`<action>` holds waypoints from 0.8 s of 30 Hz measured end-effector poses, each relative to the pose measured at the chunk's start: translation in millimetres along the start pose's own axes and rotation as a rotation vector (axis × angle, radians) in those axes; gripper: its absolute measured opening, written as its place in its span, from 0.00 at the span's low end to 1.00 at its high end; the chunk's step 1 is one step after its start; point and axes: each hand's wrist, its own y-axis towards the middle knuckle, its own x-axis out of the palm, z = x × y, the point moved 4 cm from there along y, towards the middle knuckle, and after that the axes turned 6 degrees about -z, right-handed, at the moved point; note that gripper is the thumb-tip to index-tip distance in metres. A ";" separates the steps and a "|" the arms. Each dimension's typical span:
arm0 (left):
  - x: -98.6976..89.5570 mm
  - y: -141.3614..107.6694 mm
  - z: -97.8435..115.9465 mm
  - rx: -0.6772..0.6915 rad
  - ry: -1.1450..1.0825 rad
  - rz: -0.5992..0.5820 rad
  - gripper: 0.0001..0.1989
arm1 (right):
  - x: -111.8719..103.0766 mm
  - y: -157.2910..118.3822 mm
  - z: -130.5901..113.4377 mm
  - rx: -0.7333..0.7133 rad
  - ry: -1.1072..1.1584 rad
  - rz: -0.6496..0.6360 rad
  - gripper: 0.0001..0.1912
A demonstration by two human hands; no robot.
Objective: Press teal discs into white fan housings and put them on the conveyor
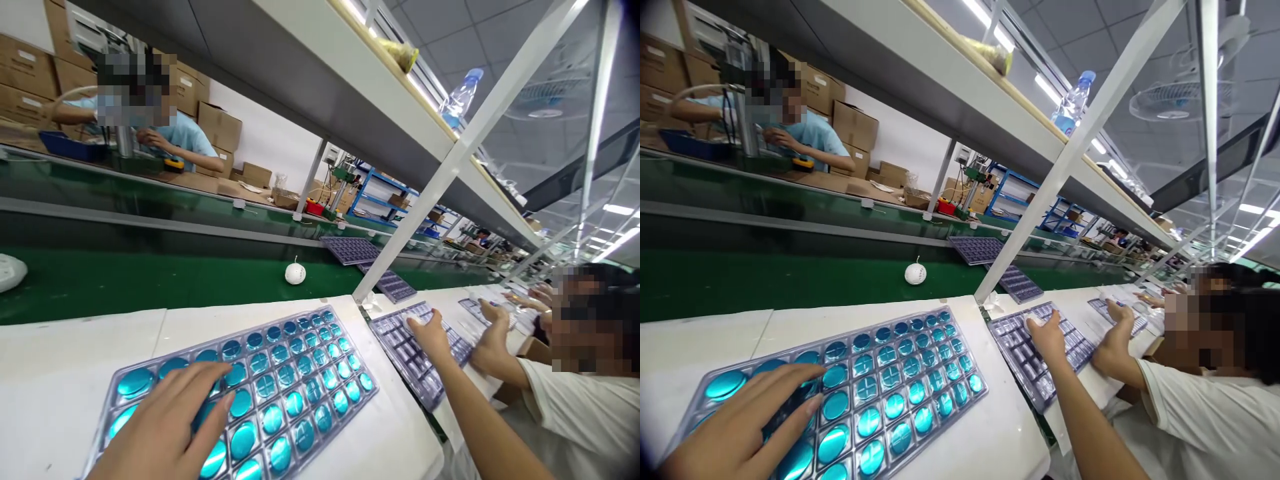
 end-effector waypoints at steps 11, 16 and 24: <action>-20.0 -12.3 47.2 -0.234 -0.575 -0.043 0.23 | 27.3 -223.6 -149.4 -0.806 0.784 -0.542 0.46; -18.9 -14.0 61.2 -0.230 -1.249 -0.027 0.24 | 48.3 -305.3 -215.4 -1.202 0.786 -0.624 0.44; -34.5 -5.8 41.2 -0.339 -1.303 0.191 0.23 | 88.4 -280.6 -221.0 -1.106 -0.005 -0.757 0.07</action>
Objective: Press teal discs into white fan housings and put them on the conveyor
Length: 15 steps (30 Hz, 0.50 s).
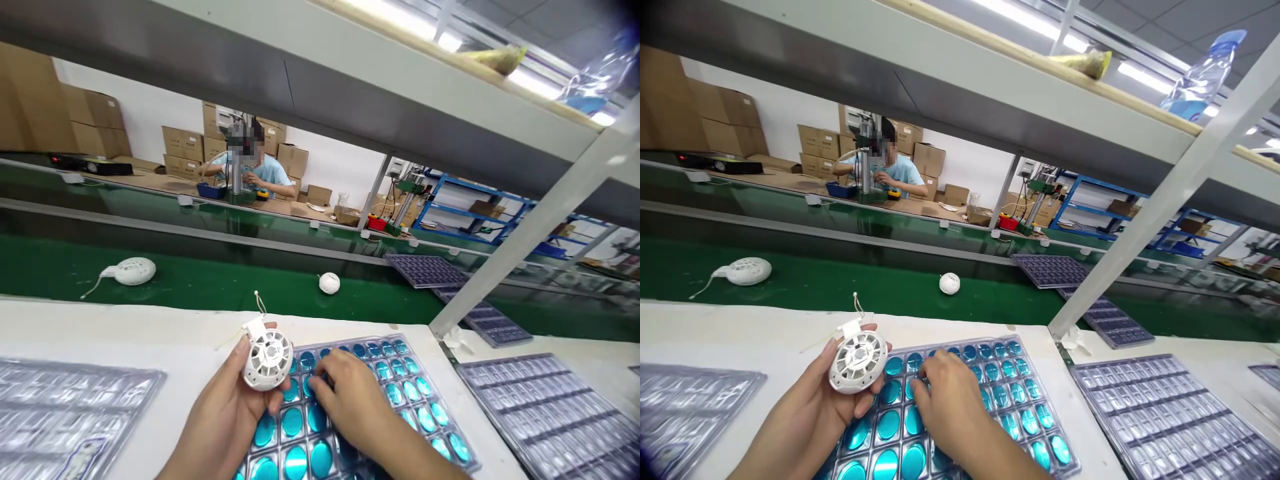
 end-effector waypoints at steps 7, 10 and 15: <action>9.6 -6.2 -4.5 0.086 0.171 -0.033 0.20 | 6.8 -2.1 -6.3 0.030 0.150 -0.092 0.05; 12.5 -7.2 -4.7 0.104 0.203 -0.044 0.22 | -7.0 -12.5 -9.0 -0.050 0.574 -0.096 0.06; 10.0 -7.5 -14.2 0.034 0.225 -0.047 0.32 | -16.0 -28.1 -19.0 -0.070 1.128 -0.096 0.07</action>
